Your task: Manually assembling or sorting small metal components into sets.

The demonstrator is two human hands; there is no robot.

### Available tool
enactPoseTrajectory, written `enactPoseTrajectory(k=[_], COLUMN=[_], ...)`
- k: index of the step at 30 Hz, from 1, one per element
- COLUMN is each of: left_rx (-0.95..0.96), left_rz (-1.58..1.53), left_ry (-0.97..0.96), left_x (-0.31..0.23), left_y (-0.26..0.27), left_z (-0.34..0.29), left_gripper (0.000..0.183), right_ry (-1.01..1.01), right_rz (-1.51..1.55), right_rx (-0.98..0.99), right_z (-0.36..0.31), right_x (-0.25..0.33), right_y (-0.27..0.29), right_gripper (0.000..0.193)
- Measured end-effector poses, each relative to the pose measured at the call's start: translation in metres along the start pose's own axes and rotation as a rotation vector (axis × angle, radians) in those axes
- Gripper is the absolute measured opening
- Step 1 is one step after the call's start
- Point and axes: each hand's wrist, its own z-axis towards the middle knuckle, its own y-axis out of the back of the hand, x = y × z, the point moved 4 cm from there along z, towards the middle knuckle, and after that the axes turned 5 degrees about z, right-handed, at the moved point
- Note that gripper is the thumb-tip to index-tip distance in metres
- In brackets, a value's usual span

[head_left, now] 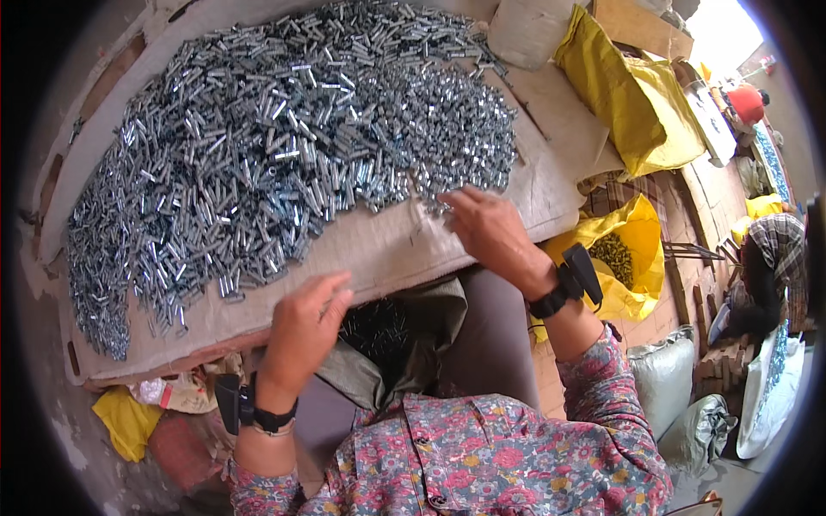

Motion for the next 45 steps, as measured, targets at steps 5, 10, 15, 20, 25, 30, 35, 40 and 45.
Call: enactPoseTrajectory(k=[5, 10, 15, 20, 25, 30, 35, 40, 45], left_rx=[-0.312, -0.332, -0.379, -0.301, -0.231, -0.233, -0.441, -0.380, -0.344], left_rz=[0.206, 0.490, 0.663, 0.666, 0.607, 0.549, 0.615, 0.761, 0.751], left_ry=[-0.126, -0.166, -0.229, -0.299, -0.294, -0.290, -0.188, -0.098, -0.101], left_x=[-0.002, 0.010, 0.022, 0.024, 0.023, 0.022, 0.037, 0.047, 0.039], left_y=[0.016, -0.003, -0.020, -0.026, -0.024, -0.015, 0.011, 0.000, -0.020], left_z=[0.056, 0.111, 0.128, 0.113, 0.088, 0.072, 0.082, 0.086, 0.075], left_gripper=[0.029, 0.046, 0.044, 0.044, 0.042, 0.042, 0.048, 0.053, 0.055], right_ry=[0.028, 0.035, 0.086, 0.202, 0.199, 0.102, 0.120, 0.091, 0.142], right_rz=[-0.278, -0.241, -0.175, -0.088, -0.161, -0.339, -0.276, -0.215, -0.170], right_rx=[-0.258, -0.235, -0.184, -0.059, -0.215, -0.243, -0.263, -0.174, -0.258], right_z=[0.032, 0.050, 0.044, 0.039, 0.081, 0.129, 0.126, 0.105, 0.083], right_x=[-0.029, -0.022, 0.008, 0.007, -0.019, -0.066, -0.067, -0.052, -0.033], right_y=[-0.003, -0.049, -0.067, -0.062, -0.017, 0.007, -0.003, -0.019, -0.030], right_gripper=[0.044, 0.057, 0.058, 0.058, 0.056, 0.059, 0.053, 0.049, 0.049])
